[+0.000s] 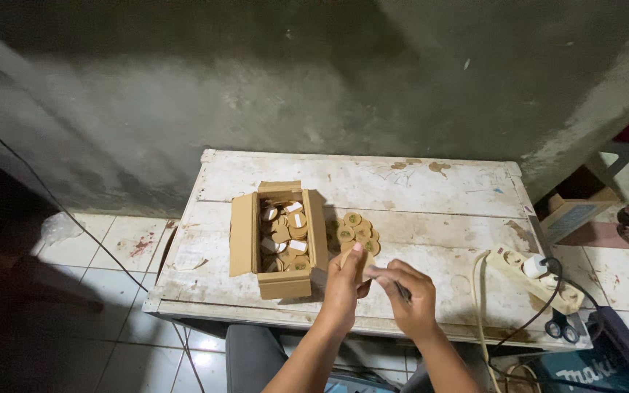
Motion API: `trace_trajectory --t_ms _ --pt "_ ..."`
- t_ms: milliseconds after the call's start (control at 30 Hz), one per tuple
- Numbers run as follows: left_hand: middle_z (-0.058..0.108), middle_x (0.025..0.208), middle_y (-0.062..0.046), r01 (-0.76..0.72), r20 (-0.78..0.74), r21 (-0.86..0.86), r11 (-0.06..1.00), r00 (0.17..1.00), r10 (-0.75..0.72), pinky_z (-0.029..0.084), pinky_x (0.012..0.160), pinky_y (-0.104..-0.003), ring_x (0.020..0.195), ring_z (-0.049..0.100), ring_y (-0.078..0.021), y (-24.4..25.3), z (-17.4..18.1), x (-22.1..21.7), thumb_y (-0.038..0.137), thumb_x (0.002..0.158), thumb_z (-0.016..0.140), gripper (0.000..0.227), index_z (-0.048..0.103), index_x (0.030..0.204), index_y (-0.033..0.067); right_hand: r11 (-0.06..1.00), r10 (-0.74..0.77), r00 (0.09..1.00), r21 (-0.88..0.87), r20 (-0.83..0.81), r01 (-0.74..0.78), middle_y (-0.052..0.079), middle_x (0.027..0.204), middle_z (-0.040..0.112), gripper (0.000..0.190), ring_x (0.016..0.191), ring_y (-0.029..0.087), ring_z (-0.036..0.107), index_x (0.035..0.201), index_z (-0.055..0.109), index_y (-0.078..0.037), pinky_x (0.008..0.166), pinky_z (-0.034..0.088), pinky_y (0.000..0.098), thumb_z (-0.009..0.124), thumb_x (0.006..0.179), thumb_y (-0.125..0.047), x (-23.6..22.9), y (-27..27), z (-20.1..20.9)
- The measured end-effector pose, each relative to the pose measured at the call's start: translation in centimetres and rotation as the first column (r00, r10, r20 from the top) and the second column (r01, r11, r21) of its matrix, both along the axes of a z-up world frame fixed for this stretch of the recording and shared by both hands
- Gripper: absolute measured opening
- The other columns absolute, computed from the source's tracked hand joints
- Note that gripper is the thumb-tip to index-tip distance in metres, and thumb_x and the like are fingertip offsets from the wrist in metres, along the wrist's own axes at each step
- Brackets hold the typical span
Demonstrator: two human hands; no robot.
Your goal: The person wipes and cleans circular wooden pieces by hand with a cloth, picking them up from a pile on a table and placing them into a small cardboard box after cleaning.
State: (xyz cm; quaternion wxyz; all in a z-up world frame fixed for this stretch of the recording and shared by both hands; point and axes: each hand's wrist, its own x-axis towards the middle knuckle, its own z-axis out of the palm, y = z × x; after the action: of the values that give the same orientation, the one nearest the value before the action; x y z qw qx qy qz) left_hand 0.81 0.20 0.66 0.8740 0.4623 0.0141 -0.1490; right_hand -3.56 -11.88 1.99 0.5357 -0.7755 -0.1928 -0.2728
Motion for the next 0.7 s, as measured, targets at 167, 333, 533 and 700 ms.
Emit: trace_trajectory --t_ms 167,333,533,700 --pt "0.017 0.061 0.006 -0.001 -0.035 0.091 0.996 0.999 0.005 0.017 0.05 -0.029 0.054 0.017 -0.0087 -0.1 0.4 0.2 0.036 0.101 0.058 0.048 0.027 0.067 0.0215 0.994 -0.073 0.994 0.075 -0.078 0.079 0.001 0.072 0.057 0.026 0.063 0.011 0.047 0.106 0.077 -0.006 0.059 0.035 0.025 0.057 0.099 -0.021 1.4 0.0 -0.2" --pt "0.055 0.084 0.004 -0.027 -0.286 0.244 0.97 0.953 0.098 0.039 0.068 -0.032 0.078 0.047 -0.0109 -0.1 -0.1 0.4 0.052 0.086 0.064 0.031 0.057 0.089 0.0223 0.988 -0.082 0.99 0.123 -0.111 0.096 0.004 0.079 0.066 0.027 0.072 0.014 0.056 0.103 0.077 -0.005 0.067 0.042 0.0262 0.057 0.099 -0.023 0.3 0.7 -1.1" --pt "0.023 0.06 0.007 -0.025 -0.093 0.007 1.0 0.995 0.025 0.014 0.047 -0.026 0.05 0.022 -0.0059 0.0 -0.9 0.2 0.033 0.1 0.059 0.042 0.033 0.069 0.0222 0.976 0.126 0.979 0.196 -0.159 -0.094 -0.002 0.066 0.052 0.02 0.062 0.012 0.044 0.103 0.078 -0.008 0.057 0.034 0.0249 0.062 0.097 -0.018 0.3 -0.4 -2.0" --pt "0.035 0.055 0.005 0.057 -0.046 0.111 0.992 0.998 -0.053 0.019 0.045 -0.027 0.048 0.029 -0.0075 -0.8 -1.8 0.4 0.038 0.098 0.059 0.033 0.057 0.071 0.0187 0.932 0.045 0.983 0.361 -0.177 0.022 0.003 0.066 0.046 0.029 0.058 0.013 0.042 0.099 0.076 0.001 0.055 0.034 0.0278 0.059 0.099 -0.022 1.3 -0.3 -1.6"
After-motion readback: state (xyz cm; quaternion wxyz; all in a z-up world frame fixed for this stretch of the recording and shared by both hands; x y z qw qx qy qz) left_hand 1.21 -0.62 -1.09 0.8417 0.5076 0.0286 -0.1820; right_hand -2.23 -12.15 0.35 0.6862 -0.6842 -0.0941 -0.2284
